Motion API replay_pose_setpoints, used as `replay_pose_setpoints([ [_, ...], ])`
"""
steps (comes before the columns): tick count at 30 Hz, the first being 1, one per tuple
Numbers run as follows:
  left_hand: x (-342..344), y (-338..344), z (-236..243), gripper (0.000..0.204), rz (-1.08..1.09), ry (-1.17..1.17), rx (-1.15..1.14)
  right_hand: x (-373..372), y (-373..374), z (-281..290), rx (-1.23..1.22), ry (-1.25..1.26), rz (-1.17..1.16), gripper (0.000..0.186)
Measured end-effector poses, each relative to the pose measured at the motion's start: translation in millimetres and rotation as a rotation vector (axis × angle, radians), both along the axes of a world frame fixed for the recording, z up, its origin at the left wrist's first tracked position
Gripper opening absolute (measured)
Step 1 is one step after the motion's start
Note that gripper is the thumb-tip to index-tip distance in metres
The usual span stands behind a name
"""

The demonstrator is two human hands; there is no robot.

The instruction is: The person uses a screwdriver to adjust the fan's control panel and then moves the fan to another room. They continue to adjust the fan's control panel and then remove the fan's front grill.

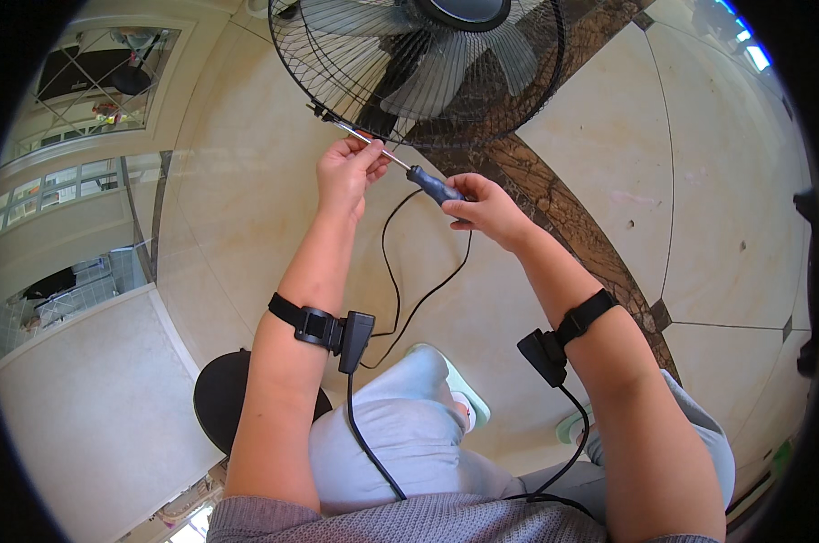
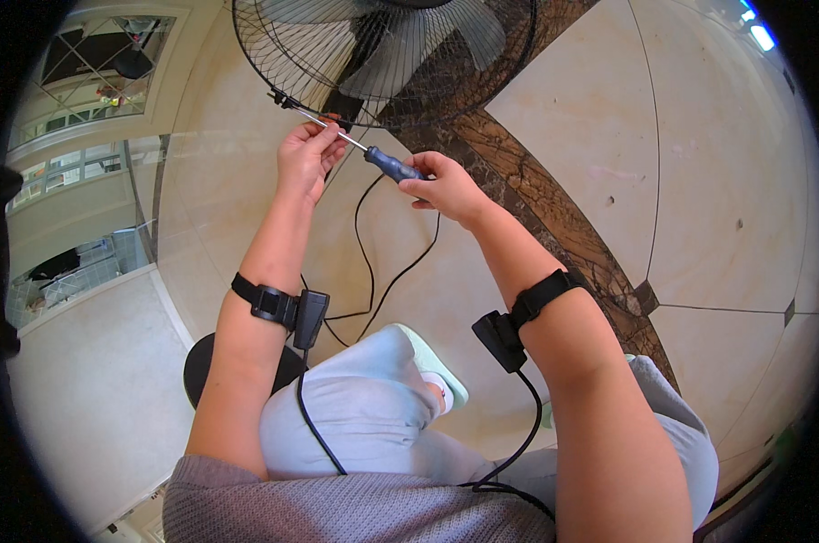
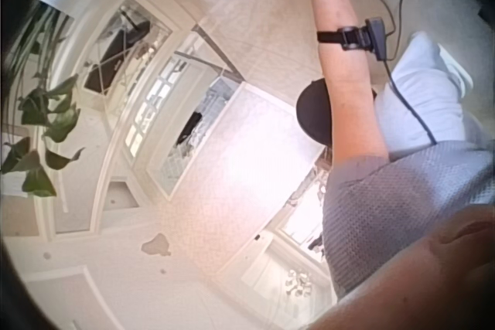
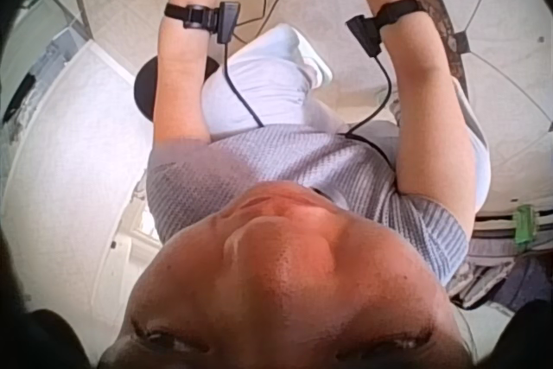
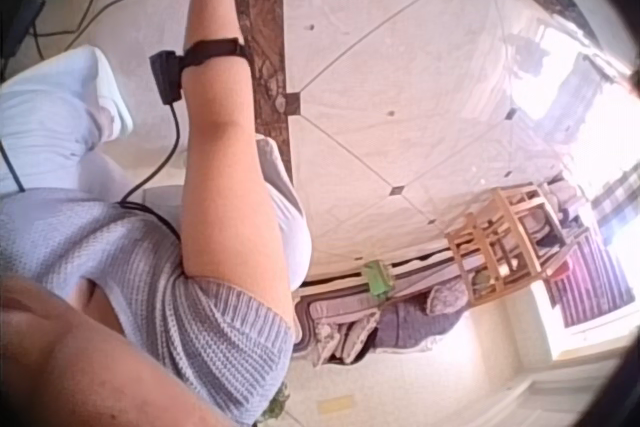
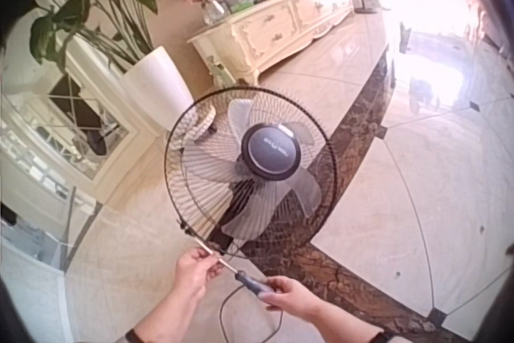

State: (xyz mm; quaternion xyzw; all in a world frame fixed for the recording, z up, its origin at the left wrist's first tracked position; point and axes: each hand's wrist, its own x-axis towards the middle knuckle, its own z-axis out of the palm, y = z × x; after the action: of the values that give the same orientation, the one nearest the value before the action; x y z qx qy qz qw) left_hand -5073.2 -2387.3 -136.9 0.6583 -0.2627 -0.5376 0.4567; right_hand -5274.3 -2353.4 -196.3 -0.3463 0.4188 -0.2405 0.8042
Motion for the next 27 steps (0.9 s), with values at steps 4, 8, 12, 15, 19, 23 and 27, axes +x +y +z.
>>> replay_pose_setpoints([
  [4, 1, 3, 3, 0.01, -0.014, 0.053, -0.014, -8, -3, 0, 0.304, -0.016, 0.046, 0.038],
  [8, -1, 5, 5, 0.011, 0.023, 0.068, -0.007, -5, 0, -3, 0.151, -0.039, 0.001, 0.035],
  [12, 0, 3, 6, 0.013, 0.067, -0.041, 0.067, -2, 3, -6, 0.078, -0.003, -0.043, 0.031],
  [15, 1, 1, 4, 0.014, 0.063, -0.046, 0.024, 0, 2, -6, 0.022, 0.022, -0.068, 0.032],
  [19, -3, -1, 1, 0.013, 0.074, -0.088, -0.007, 4, 1, -5, -0.025, 0.098, -0.077, 0.034],
  [23, -3, -2, 1, 0.01, 0.071, -0.077, -0.02, 6, 3, 0, -0.065, 0.083, -0.059, 0.034],
  [27, 0, 0, 1, 0.007, 0.044, -0.026, -0.026, -1, 3, 3, 0.265, -0.135, -0.086, 0.033],
])
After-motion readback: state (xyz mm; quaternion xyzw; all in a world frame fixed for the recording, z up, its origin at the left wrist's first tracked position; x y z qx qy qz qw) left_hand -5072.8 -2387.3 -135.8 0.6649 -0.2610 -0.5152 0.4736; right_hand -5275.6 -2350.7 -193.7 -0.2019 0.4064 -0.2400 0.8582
